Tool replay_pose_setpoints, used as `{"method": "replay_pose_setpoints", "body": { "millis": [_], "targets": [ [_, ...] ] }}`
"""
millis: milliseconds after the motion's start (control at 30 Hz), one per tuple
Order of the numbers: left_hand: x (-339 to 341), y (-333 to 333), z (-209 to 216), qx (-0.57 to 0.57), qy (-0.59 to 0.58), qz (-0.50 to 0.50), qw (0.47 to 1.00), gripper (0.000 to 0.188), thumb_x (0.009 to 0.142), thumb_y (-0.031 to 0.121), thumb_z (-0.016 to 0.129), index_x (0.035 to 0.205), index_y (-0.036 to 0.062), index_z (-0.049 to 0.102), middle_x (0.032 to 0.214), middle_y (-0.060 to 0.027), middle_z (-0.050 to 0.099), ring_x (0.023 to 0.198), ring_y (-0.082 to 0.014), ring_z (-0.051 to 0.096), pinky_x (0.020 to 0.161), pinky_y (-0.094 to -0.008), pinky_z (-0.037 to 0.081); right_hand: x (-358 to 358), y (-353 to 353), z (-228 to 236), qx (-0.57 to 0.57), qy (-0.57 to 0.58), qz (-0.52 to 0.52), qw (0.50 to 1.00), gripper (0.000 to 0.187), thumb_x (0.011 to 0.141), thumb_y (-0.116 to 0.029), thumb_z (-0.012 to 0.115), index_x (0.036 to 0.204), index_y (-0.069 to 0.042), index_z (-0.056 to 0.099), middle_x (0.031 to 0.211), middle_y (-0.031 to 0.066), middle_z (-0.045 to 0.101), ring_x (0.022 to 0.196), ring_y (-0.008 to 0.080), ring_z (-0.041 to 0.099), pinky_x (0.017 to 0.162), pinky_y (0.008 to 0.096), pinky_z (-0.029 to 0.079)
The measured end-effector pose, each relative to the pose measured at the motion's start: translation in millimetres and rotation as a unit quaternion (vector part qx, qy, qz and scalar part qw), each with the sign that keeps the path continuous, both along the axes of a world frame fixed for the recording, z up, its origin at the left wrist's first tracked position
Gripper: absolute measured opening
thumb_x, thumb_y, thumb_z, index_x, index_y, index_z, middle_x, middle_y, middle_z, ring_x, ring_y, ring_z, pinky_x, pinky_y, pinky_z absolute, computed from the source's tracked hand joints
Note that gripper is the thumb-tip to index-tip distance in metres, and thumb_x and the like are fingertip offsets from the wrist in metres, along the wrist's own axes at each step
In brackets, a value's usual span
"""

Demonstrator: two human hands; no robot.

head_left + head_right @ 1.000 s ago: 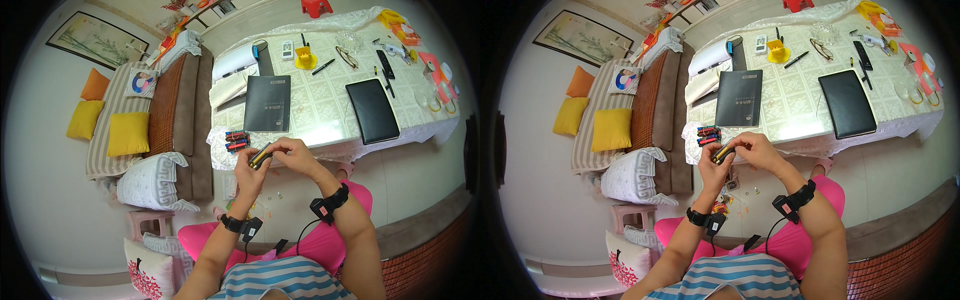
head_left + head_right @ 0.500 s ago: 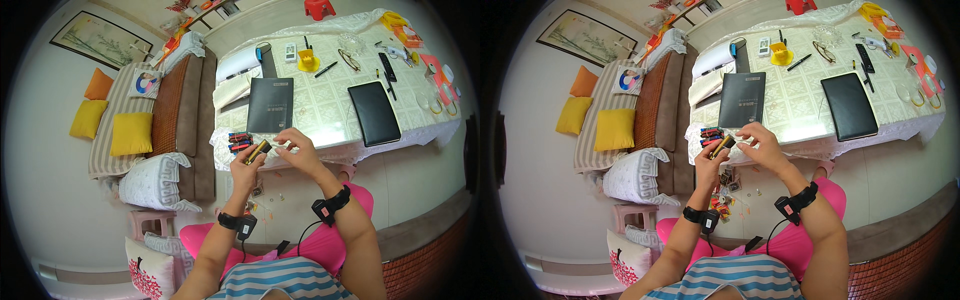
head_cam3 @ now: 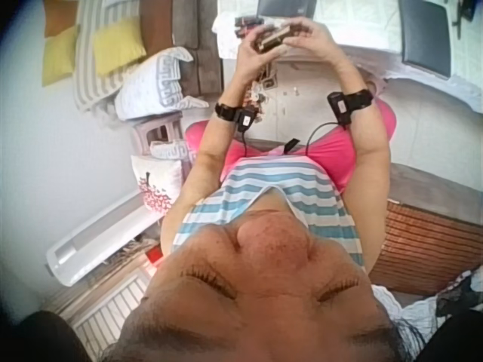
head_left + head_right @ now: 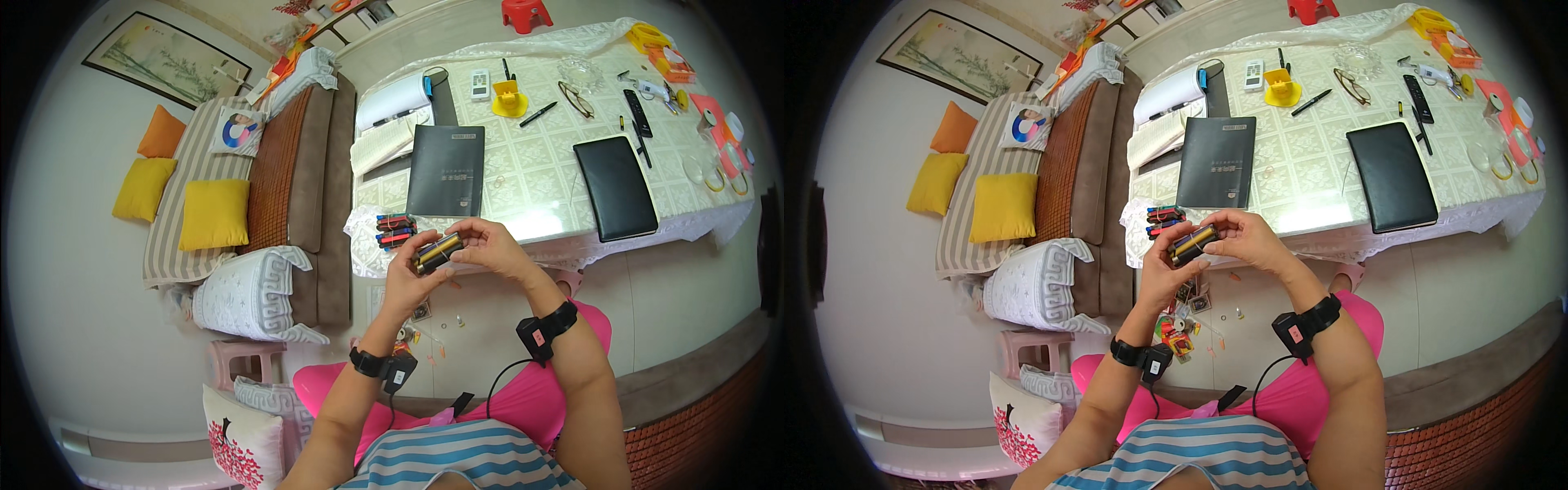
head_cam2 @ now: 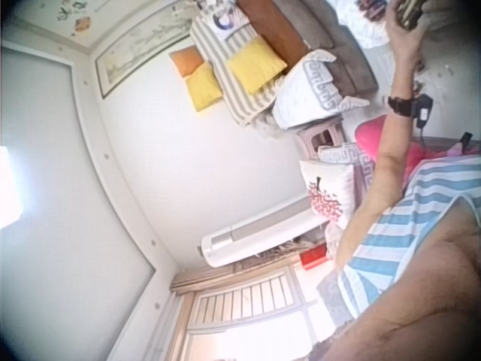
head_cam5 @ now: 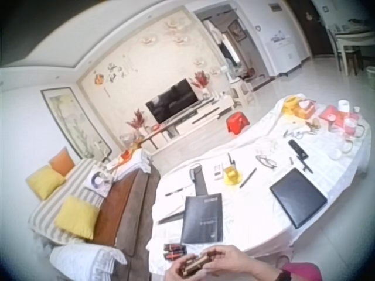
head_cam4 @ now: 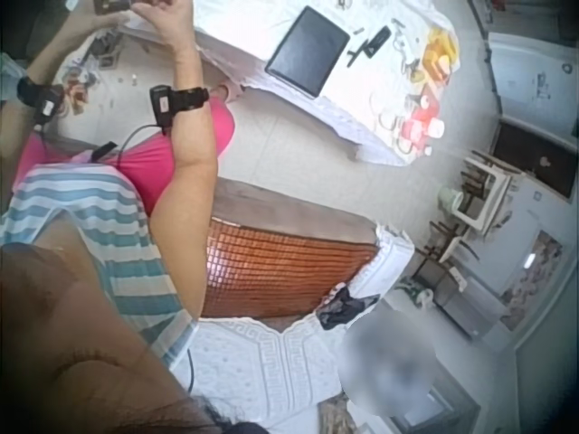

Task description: The person places objects into a drawer including batteries, small boxes, documents, and containers.

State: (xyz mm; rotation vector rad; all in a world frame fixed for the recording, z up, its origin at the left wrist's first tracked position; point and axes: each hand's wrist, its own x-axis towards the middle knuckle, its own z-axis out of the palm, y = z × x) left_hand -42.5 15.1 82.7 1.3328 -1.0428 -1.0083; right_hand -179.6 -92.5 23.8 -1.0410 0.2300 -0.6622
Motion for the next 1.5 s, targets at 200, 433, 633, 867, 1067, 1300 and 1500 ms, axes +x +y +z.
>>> {"method": "replay_pose_setpoints", "body": {
  "millis": [200,433,633,867,1067,1300,1500],
  "targets": [
    [27,3,-23,0.012,-0.266,-0.025,0.964,0.048,0.074,0.008,0.07,0.117,0.0021,0.048,0.111,-0.009,0.051,0.098,-0.017,0.052,0.085,-0.0278,0.042,4,1,-2,0.009,0.011,0.022,1.0,0.036,0.074,0.0,0.068,0.106,0.003,0.052,0.09,0.0083,0.061,0.079,0.0088,0.059,0.058,0.0205,0.05],
    [23,6,-29,0.033,-0.164,0.015,0.986,0.041,0.074,0.009,0.068,0.11,0.0021,0.049,0.105,-0.0081,0.049,0.099,-0.0172,0.051,0.088,-0.0286,0.041,11,0,-11,-0.019,0.009,0.015,1.0,0.037,0.074,0.0,0.068,0.107,0.002,0.051,0.085,0.0073,0.061,0.07,0.0069,0.057,0.044,0.0205,0.046],
    [31,2,-36,-0.069,-0.173,0.024,0.982,0.039,0.077,0.011,0.066,0.112,0.0043,0.049,0.109,-0.0047,0.048,0.096,-0.0134,0.052,0.085,-0.0257,0.042,18,3,-10,0.029,0.034,0.029,0.999,0.039,0.072,0.001,0.069,0.107,0.003,0.053,0.094,0.0064,0.059,0.083,0.0095,0.058,0.066,0.0227,0.048],
    [40,1,-43,0.057,-0.135,0.1,0.984,0.017,0.085,0.014,0.06,0.098,0.0026,0.06,0.094,-0.0042,0.051,0.079,-0.0082,0.053,0.057,-0.0201,0.042,26,9,-8,-0.005,0.09,0.025,0.996,0.039,0.073,0.001,0.068,0.109,0.002,0.053,0.097,0.0059,0.059,0.088,0.0097,0.058,0.078,0.0226,0.05],
    [37,1,-44,0.02,-0.17,0.135,0.976,0.014,0.085,0.013,0.06,0.094,0.0019,0.062,0.091,-0.0043,0.054,0.073,-0.0089,0.053,0.058,-0.0208,0.042,34,14,0,0.092,0.07,-0.02,0.993,0.03,0.083,-0.014,0.063,0.11,-0.002,0.054,0.081,0.0051,0.062,0.063,0.0071,0.06,0.051,0.0196,0.051],
    [27,-1,-38,0.032,-0.068,0.128,0.989,0.016,0.086,0.015,0.06,0.095,0.0025,0.061,0.089,-0.0032,0.056,0.067,-0.0068,0.053,0.051,-0.0192,0.039,33,12,-13,0.056,0.095,0.007,0.994,0.025,0.087,-0.015,0.058,0.107,0.0,0.057,0.085,0.0072,0.063,0.068,0.0098,0.064,0.059,0.0195,0.053],
    [22,-3,-35,0.096,0.009,0.133,0.986,0.016,0.087,0.018,0.06,0.094,0.0032,0.06,0.069,-0.0002,0.056,0.053,-0.0051,0.048,0.044,-0.0176,0.035,37,13,-19,0.04,0.123,-0.009,0.992,0.025,0.086,-0.014,0.059,0.107,-0.002,0.056,0.085,0.0048,0.064,0.068,0.0079,0.064,0.048,0.0176,0.045]
  ]
}}
